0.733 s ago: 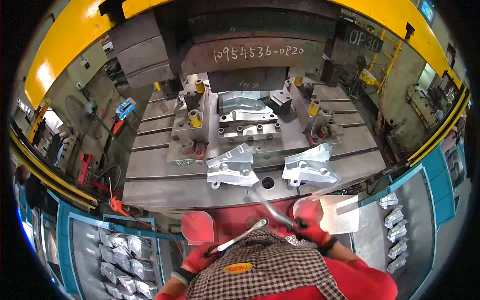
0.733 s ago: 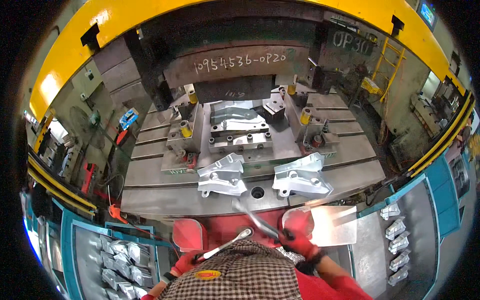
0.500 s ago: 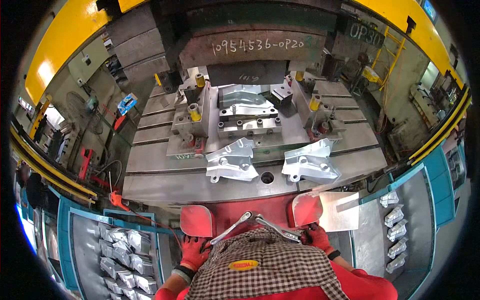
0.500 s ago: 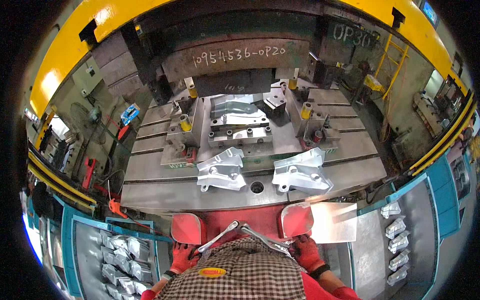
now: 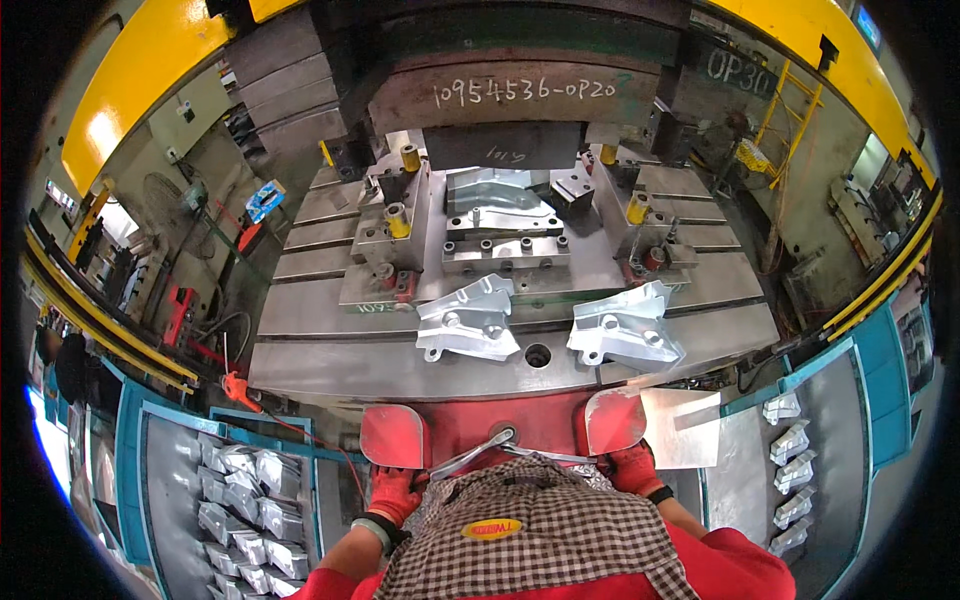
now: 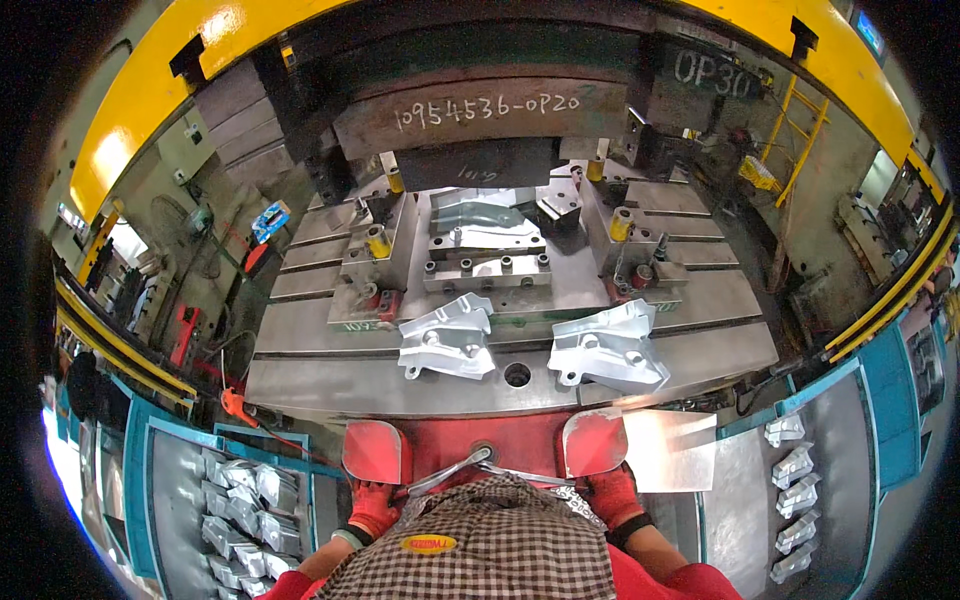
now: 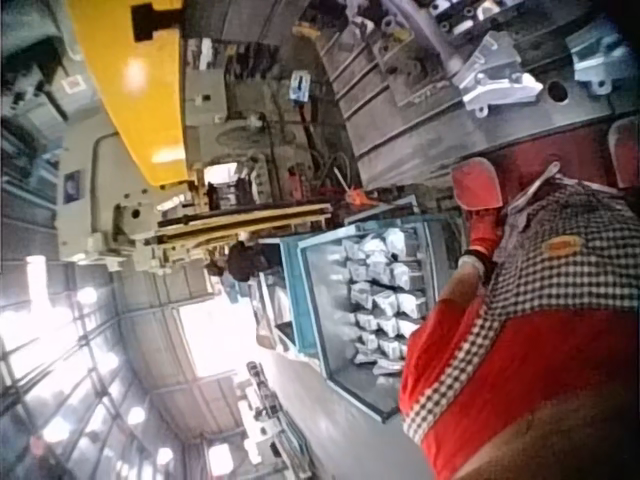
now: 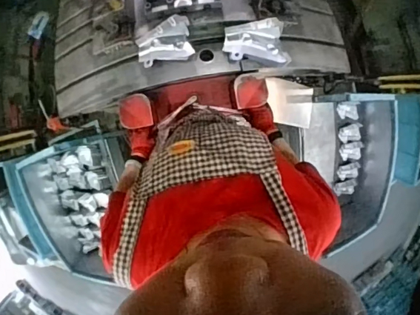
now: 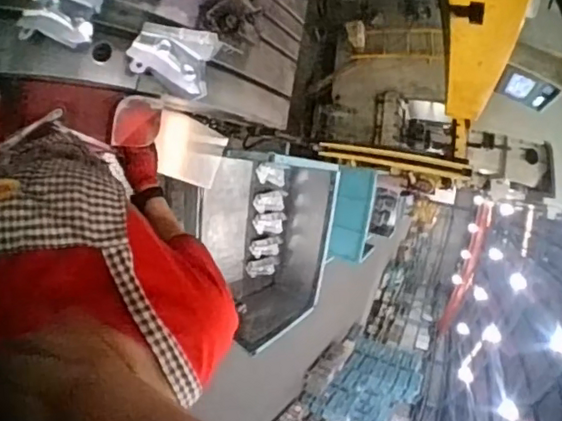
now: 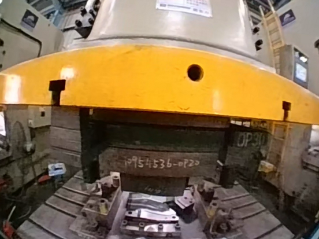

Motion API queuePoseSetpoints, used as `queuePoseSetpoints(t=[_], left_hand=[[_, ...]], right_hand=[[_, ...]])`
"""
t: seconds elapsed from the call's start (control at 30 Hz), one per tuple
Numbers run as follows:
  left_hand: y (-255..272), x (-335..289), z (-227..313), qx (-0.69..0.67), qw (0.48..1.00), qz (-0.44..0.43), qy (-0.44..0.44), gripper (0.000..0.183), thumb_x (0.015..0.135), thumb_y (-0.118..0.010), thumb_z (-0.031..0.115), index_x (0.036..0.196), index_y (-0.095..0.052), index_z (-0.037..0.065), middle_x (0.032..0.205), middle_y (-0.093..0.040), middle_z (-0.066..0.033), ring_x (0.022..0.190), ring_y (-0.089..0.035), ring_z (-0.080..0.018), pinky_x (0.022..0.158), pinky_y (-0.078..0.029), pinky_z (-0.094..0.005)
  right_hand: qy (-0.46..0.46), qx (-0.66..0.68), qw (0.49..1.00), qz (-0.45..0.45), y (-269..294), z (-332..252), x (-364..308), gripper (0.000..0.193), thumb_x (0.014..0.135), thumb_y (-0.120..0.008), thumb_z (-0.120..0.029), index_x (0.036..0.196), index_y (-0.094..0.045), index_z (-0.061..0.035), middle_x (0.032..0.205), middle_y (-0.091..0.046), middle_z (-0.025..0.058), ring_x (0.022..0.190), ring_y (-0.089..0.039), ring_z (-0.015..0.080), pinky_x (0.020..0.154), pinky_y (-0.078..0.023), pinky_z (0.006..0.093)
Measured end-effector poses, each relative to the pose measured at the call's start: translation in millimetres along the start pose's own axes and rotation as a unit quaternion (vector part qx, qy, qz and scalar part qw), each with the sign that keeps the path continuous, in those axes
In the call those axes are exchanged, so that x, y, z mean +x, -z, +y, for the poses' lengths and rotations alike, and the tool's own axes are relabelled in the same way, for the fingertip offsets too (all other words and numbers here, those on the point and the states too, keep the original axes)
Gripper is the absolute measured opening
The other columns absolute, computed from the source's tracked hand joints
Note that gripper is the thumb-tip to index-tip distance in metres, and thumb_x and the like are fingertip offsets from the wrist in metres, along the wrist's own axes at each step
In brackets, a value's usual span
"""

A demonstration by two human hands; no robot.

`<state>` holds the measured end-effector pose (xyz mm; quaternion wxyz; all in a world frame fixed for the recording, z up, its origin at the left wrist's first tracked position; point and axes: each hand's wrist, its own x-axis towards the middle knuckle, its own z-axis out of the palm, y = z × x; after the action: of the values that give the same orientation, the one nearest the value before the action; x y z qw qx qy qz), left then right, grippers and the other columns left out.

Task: Using tongs to place metal parts into a hydraulic press and remove them after stamping.

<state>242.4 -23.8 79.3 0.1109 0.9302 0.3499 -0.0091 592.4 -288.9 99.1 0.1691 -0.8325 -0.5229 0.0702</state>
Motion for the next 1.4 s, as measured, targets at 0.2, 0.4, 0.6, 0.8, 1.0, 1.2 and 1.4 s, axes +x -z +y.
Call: queuePoseSetpoints(t=[0.2,0.4,0.6,0.8,1.0,1.2,1.4], left_hand=[[-3.1,1.2,0.1,-0.020,0.997,0.072,-0.018,0.048,0.071,-0.060,0.037,0.112,-0.056,0.013,0.124,-0.048,-0.0145,0.119,-0.037,-0.0376,0.099,-0.023,-0.0535],[-4.3,1.2,0.3,-0.014,0.994,0.102,-0.024,0.046,0.073,-0.060,0.042,0.108,-0.059,0.011,0.119,-0.053,-0.0130,0.118,-0.039,-0.0357,0.097,-0.024,-0.0528],[0.7,3.4,2.4,-0.018,0.995,0.091,-0.027,0.044,0.072,-0.061,0.041,0.106,-0.059,0.012,0.120,-0.053,-0.0113,0.117,-0.040,-0.0347,0.096,-0.026,-0.0518],[2.1,1.1,1.2,-0.053,0.996,0.065,-0.026,0.037,0.075,-0.060,0.034,0.105,-0.057,0.013,0.115,-0.052,-0.0155,0.111,-0.041,-0.0403,0.096,-0.026,-0.0538],[49.7,-2.7,13.6,-0.211,0.977,-0.023,0.021,0.028,0.081,-0.059,0.028,0.100,-0.060,0.007,0.097,-0.061,-0.0155,0.095,-0.054,-0.0346,0.083,-0.042,-0.0426],[107.4,57.4,26.6,-0.301,0.953,0.007,0.008,0.029,0.084,-0.058,0.032,0.097,-0.060,0.006,0.087,-0.063,-0.0151,0.081,-0.059,-0.0294,0.072,-0.045,-0.0366],[115.8,204.8,37.8,-0.325,0.941,0.083,0.034,0.037,0.083,-0.054,0.037,0.102,-0.053,0.006,0.093,-0.059,-0.0235,0.092,-0.054,-0.0419,0.072,-0.044,-0.0437]], right_hand=[[-0.001,-0.032,0.999,-0.015,1.2,-0.3,-0.3,0.029,0.070,-0.065,-0.033,0.094,-0.060,-0.0177,0.103,-0.060,0.0084,0.100,-0.054,0.0298,0.088,-0.037,0.0441],[-0.012,-0.019,0.999,-0.029,0.0,-1.0,-1.1,0.032,0.068,-0.067,-0.033,0.096,-0.059,-0.0177,0.102,-0.060,0.0072,0.101,-0.053,0.0285,0.087,-0.037,0.0440],[-0.043,-0.013,0.998,-0.050,-12.6,9.2,-4.5,0.041,0.074,-0.059,-0.040,0.108,-0.057,-0.0165,0.113,-0.056,0.0098,0.110,-0.049,0.0306,0.094,-0.034,0.0455],[-0.028,-0.016,0.999,-0.032,-1.9,2.1,-5.7,0.035,0.074,-0.059,-0.036,0.103,-0.060,-0.0152,0.107,-0.059,0.0115,0.103,-0.052,0.0315,0.090,-0.037,0.0447],[-0.126,0.134,0.983,0.021,22.9,2.5,-24.2,0.022,0.075,-0.062,-0.023,0.095,-0.061,-0.0117,0.093,-0.062,0.0139,0.089,-0.058,0.0337,0.077,-0.046,0.0411],[-0.213,0.485,0.843,0.093,8.1,-6.6,10.4,0.017,0.080,-0.056,-0.019,0.089,-0.057,-0.0051,0.076,-0.059,0.0151,0.070,-0.058,0.0298,0.063,-0.046,0.0351],[-0.194,0.330,0.908,0.173,-6.2,-7.4,29.6,0.019,0.082,-0.055,-0.024,0.087,-0.056,-0.0055,0.077,-0.056,0.0163,0.071,-0.055,0.0346,0.064,-0.045,0.0382]])
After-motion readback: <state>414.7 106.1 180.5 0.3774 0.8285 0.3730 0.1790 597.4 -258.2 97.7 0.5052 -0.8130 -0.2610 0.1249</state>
